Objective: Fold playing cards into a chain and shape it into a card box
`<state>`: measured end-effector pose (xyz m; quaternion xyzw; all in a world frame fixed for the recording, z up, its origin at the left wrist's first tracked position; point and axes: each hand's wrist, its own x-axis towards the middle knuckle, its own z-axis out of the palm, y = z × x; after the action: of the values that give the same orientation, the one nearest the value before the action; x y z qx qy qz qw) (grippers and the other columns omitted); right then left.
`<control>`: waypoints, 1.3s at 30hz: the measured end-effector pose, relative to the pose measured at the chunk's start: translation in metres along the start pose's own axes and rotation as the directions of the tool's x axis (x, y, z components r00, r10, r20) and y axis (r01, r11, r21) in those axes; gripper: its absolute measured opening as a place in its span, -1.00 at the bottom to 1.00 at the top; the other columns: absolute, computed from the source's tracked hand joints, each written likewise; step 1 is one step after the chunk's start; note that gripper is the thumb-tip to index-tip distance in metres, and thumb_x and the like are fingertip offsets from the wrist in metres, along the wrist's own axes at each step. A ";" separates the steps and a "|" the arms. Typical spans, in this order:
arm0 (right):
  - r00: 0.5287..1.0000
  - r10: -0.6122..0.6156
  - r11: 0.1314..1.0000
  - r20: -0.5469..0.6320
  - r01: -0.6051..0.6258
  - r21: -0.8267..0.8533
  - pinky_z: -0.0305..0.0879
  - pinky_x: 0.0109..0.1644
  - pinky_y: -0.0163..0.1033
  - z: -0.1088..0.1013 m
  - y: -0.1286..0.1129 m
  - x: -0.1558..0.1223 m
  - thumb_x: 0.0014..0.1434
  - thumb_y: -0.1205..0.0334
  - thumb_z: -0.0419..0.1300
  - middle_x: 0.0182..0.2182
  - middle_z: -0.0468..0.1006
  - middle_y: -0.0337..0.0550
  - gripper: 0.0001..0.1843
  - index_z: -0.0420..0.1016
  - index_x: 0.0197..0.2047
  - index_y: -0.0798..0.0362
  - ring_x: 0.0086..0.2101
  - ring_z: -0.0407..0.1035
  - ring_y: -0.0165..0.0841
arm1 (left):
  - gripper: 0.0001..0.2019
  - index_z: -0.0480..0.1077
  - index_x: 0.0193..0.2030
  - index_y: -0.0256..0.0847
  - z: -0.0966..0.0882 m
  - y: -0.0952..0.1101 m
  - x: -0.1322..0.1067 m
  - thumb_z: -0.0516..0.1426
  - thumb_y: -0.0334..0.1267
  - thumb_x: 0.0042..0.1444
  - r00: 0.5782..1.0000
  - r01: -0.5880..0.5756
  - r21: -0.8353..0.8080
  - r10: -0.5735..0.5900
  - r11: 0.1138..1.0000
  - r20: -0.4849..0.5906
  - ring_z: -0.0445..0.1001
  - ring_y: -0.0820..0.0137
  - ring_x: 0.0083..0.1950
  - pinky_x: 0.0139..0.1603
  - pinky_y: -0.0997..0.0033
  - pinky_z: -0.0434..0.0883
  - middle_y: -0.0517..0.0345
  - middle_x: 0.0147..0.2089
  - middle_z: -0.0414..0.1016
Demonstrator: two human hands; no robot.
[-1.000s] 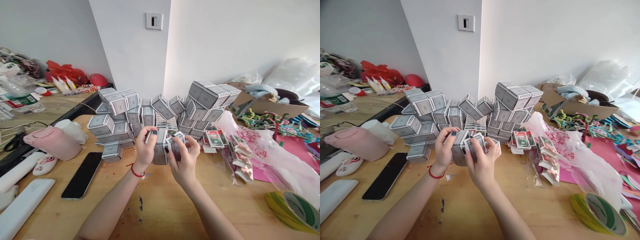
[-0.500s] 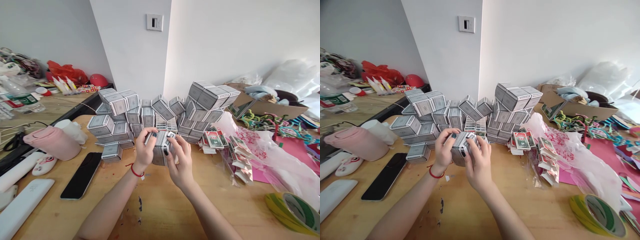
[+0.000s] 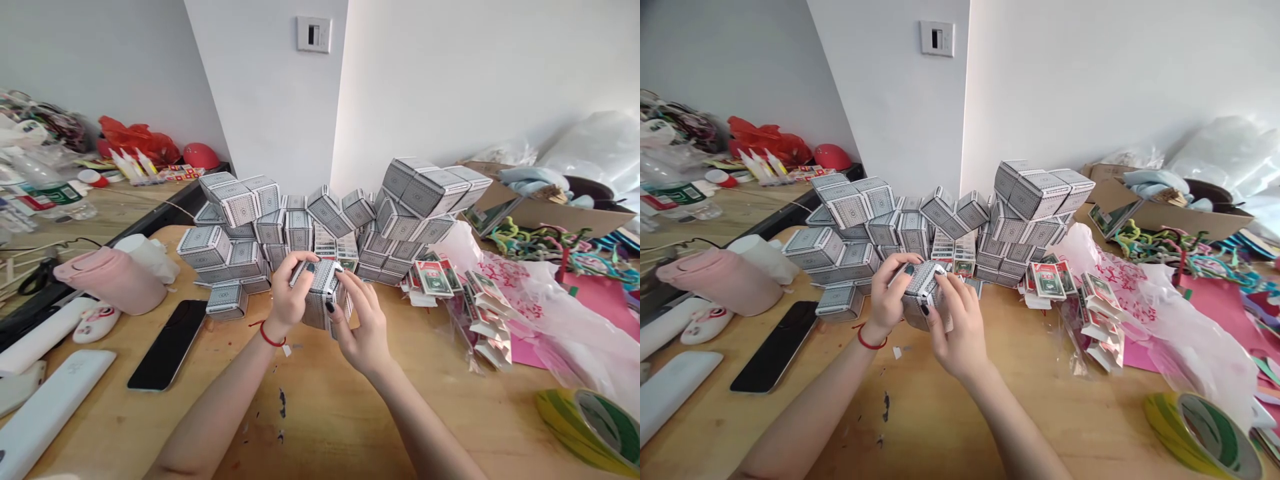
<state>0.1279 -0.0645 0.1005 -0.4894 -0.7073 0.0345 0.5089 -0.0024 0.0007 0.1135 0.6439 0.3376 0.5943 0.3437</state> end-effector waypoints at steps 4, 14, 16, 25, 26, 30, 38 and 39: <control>1.000 0.020 0.999 0.003 -0.020 0.038 0.22 0.02 0.01 -0.006 0.002 0.003 0.10 0.23 0.05 0.00 0.30 0.05 -0.51 0.15 0.12 0.05 0.00 0.20 -0.17 | -0.83 0.33 -0.30 -0.21 -0.001 0.002 0.001 -0.04 -0.38 0.00 0.999 -0.020 0.022 0.019 1.000 0.032 0.36 0.33 -0.13 -0.09 0.32 0.30 0.08 -0.21 0.40; 0.999 0.011 0.999 0.038 -0.013 0.045 0.22 0.02 0.04 -0.008 0.001 0.003 0.12 0.24 0.04 0.01 0.31 0.03 -0.51 0.17 0.14 0.02 0.00 0.21 -0.16 | -0.82 0.34 -0.30 -0.21 0.001 -0.001 0.000 -0.05 -0.36 -0.01 0.998 0.015 -0.006 -0.015 1.000 0.053 0.37 0.32 -0.13 -0.08 0.30 0.30 0.06 -0.20 0.41; 0.999 0.039 0.996 0.033 -0.041 0.075 0.22 0.01 0.03 -0.007 0.003 0.003 0.11 0.24 0.06 0.00 0.32 0.03 -0.48 0.14 0.16 0.02 -0.02 0.22 -0.17 | -0.81 0.34 -0.30 -0.21 0.001 -0.001 0.000 -0.05 -0.37 -0.01 0.999 0.012 -0.005 -0.012 1.000 0.046 0.37 0.32 -0.13 -0.08 0.31 0.30 0.06 -0.20 0.40; 0.955 0.287 0.903 0.078 -0.297 0.309 0.28 -0.07 -0.04 -0.004 0.014 0.005 0.00 0.08 0.21 -0.06 0.36 -0.01 -0.45 0.24 0.07 0.00 -0.14 0.30 -0.24 | -0.81 0.36 -0.33 -0.21 0.009 0.003 -0.003 -0.07 -0.39 0.01 0.996 0.091 0.005 -0.091 0.996 0.005 0.36 0.35 -0.15 -0.10 0.36 0.28 0.11 -0.24 0.42; 0.949 0.307 0.897 0.078 -0.315 0.310 0.28 -0.08 -0.04 -0.003 0.015 0.005 -0.01 0.08 0.22 -0.06 0.36 -0.01 -0.44 0.24 0.07 0.00 -0.15 0.31 -0.25 | -0.81 0.36 -0.34 -0.21 0.010 0.003 -0.003 -0.07 -0.39 0.01 0.994 0.114 0.009 -0.114 0.993 0.003 0.36 0.36 -0.16 -0.12 0.37 0.28 0.11 -0.25 0.42; 0.941 0.332 0.901 0.063 -0.336 0.275 0.30 -0.09 -0.06 -0.001 0.016 0.005 -0.02 0.06 0.23 -0.08 0.38 0.00 -0.43 0.27 0.06 0.01 -0.17 0.31 -0.25 | -0.81 0.37 -0.37 -0.20 0.014 0.001 -0.003 -0.06 -0.37 0.00 0.968 0.250 -0.019 -0.250 0.968 -0.003 0.35 0.38 -0.24 -0.22 0.40 0.29 0.13 -0.28 0.42; 0.976 0.180 0.963 0.126 -0.201 0.182 0.20 0.06 -0.03 -0.004 0.010 0.008 0.17 0.11 0.01 0.04 0.31 -0.02 -0.53 0.18 0.15 -0.03 0.04 0.20 -0.22 | -0.88 0.38 -0.46 -0.23 0.015 0.001 0.006 0.03 -0.28 -0.08 0.853 0.469 -0.353 -0.518 0.810 -0.056 0.36 0.45 -0.40 -0.41 0.49 0.29 0.18 -0.40 0.41; 0.975 0.158 0.970 0.156 -0.183 0.160 0.18 0.08 -0.02 -0.004 0.010 0.008 0.18 0.11 -0.01 0.07 0.28 -0.02 -0.53 0.16 0.17 -0.04 0.05 0.18 -0.21 | -0.87 0.37 -0.46 -0.24 0.014 0.000 0.007 0.04 -0.27 -0.08 0.835 0.484 -0.401 -0.547 0.778 -0.053 0.37 0.46 -0.41 -0.41 0.49 0.30 0.19 -0.42 0.41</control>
<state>0.1380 -0.0551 0.1027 -0.4989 -0.6913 0.1744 0.4928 0.0122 0.0059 0.1163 0.3976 0.4103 0.5813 0.5794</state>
